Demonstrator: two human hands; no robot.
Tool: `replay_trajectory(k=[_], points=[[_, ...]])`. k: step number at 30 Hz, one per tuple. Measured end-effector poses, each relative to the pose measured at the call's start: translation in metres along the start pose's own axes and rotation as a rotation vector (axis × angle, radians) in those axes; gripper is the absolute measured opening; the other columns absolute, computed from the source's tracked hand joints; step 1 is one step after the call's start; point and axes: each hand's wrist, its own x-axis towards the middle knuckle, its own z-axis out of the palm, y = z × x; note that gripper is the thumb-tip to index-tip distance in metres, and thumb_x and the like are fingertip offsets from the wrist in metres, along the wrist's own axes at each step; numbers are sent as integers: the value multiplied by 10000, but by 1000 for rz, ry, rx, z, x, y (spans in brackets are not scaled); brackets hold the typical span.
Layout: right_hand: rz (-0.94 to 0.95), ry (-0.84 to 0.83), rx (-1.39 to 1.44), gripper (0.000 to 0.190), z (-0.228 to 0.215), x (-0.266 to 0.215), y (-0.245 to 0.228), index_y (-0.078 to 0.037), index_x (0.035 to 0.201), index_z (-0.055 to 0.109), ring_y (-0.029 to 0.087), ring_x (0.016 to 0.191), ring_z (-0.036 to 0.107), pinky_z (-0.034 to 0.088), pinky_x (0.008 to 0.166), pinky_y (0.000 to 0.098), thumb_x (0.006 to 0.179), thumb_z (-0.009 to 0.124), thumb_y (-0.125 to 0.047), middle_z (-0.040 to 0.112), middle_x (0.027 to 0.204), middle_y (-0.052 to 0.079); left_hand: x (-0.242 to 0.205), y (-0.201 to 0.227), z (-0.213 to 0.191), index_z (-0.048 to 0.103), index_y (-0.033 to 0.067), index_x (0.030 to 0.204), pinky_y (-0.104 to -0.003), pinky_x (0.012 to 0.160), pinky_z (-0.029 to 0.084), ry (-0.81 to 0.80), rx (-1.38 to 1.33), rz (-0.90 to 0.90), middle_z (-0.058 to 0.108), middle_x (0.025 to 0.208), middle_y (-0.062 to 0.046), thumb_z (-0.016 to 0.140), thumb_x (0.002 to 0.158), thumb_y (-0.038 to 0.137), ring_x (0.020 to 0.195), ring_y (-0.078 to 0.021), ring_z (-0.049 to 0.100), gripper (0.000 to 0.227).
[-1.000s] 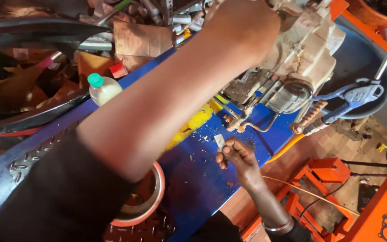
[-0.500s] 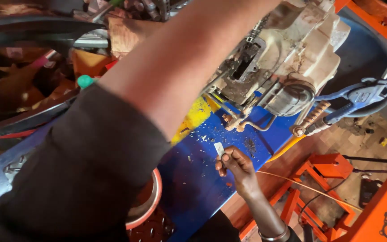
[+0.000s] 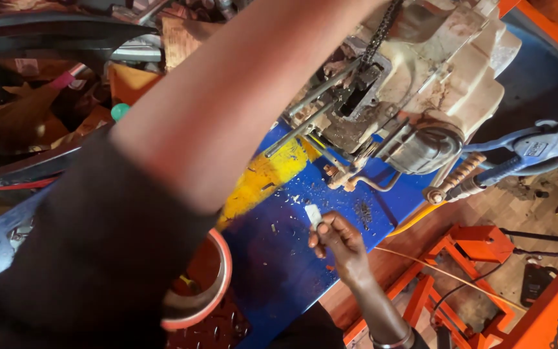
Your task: The person works on a disassembled engine block clamped to a workbench, using a wrench to tighten bolts on the cylinder head. They manipulate the engine's internal components, including the timing chain and camshaft, with their hands while adjusting the assembly.
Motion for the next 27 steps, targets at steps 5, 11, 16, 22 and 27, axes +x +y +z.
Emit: replay_trajectory(k=[5, 11, 16, 22, 27], points=[[-250, 295, -327, 109, 4, 20, -48, -2, 1056, 605, 97, 625, 540, 445, 543, 247, 1069, 527, -77, 666, 792, 56, -56, 22, -35, 614, 66, 1073, -266, 699, 500, 122, -138, -59, 652, 994, -82, 633, 1026, 136, 780, -156, 597, 87], [-678, 565, -993, 174, 42, 54, -99, 39, 1210, 517, 157, 756, 751, 572, 625, 294, 1105, 578, -86, 716, 788, 92, -123, 7, -25, 589, 64, 1074, -224, 701, 484, 258, -325, -135, 631, 1006, -65, 638, 1065, 129, 768, -129, 563, 82], [-604, 611, -934, 193, 40, 68, -88, 20, 1219, 502, 184, 764, 753, 565, 633, 316, 1114, 579, -123, 745, 863, 128, -163, -41, 22, 616, 73, 1122, -222, 661, 485, 189, -235, -309, 674, 1037, -45, 710, 997, 168, 780, -116, 639, 183], [-501, 613, -803, 219, 31, 75, -68, -26, 1281, 475, 267, 812, 745, 573, 659, 368, 1130, 560, -160, 752, 974, 135, -162, -88, 60, 714, 73, 1139, -286, 759, 574, 65, 52, -287, 730, 1039, -81, 837, 884, 250, 885, -190, 729, 334], [-679, 558, -1063, 306, 31, 70, -76, -40, 1265, 449, 314, 809, 753, 572, 652, 392, 1086, 637, -203, 722, 967, 167, -169, -112, 64, 757, 59, 1071, -275, 753, 595, 56, -233, -399, 752, 978, -78, 812, 897, 246, 841, -168, 747, 261]])
